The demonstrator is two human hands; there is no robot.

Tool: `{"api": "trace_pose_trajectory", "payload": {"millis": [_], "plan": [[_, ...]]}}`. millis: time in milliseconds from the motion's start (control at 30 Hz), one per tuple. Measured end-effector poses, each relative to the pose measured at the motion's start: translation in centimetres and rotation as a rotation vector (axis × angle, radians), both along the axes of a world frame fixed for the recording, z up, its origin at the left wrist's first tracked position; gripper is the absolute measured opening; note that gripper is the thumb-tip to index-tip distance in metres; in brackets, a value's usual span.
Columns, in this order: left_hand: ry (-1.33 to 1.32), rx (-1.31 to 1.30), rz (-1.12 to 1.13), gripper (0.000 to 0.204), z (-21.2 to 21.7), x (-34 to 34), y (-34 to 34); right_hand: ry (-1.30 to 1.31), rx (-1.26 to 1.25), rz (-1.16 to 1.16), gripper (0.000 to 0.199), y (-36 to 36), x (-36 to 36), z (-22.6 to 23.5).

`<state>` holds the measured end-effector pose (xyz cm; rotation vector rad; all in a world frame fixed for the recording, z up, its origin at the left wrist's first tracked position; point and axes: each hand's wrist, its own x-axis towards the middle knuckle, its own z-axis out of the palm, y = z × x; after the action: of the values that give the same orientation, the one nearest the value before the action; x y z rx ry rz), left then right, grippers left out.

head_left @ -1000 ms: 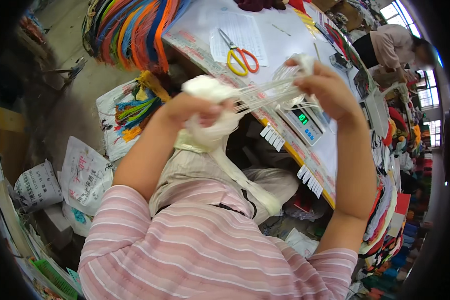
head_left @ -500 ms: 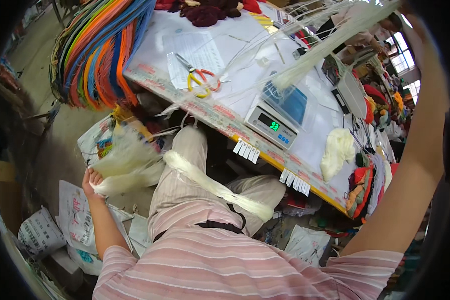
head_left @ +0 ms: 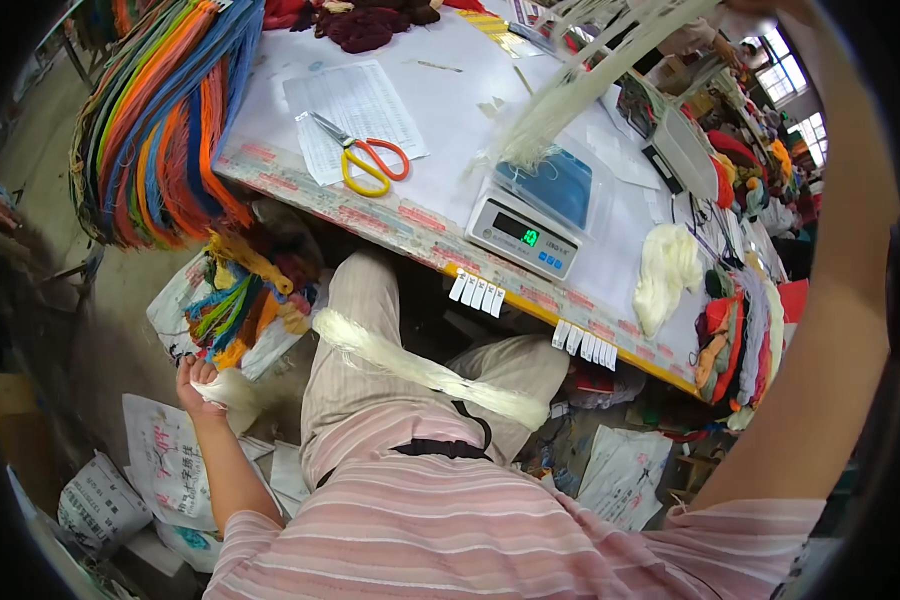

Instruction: The recorder is weighing bundles of white yarn on a digital scale, trimming them with scissors, and tagging them.

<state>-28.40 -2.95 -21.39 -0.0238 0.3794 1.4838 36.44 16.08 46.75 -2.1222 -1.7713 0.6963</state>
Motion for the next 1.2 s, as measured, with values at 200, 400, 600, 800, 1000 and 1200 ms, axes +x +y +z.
{"api": "trace_pose_trajectory", "payload": {"millis": [200,400,600,800,1000,1200], "plan": [[0.009,-0.043,-0.038,0.022,2.9,2.4,0.4,-0.349,-0.204,0.155,0.048,-1.2,6.3,-23.9],[-0.061,-0.019,-0.115,0.022,4.0,4.1,0.7,0.647,-0.044,-0.665,0.003,-11.3,12.5,-41.4],[-0.016,0.026,-0.206,0.021,7.1,6.5,3.0,1.157,0.099,-0.794,0.019,-16.1,10.7,-45.2],[0.003,0.134,-0.284,0.019,9.8,7.7,3.9,1.228,0.216,-0.98,0.028,-17.5,11.0,-47.8],[0.043,0.1,-0.232,0.017,11.1,7.1,3.0,1.263,0.312,-1.049,0.035,-18.4,10.4,-49.6],[0.058,0.176,-0.239,0.018,12.7,6.5,3.2,1.392,0.246,-0.995,0.046,-18.8,10.3,-50.4]]}}
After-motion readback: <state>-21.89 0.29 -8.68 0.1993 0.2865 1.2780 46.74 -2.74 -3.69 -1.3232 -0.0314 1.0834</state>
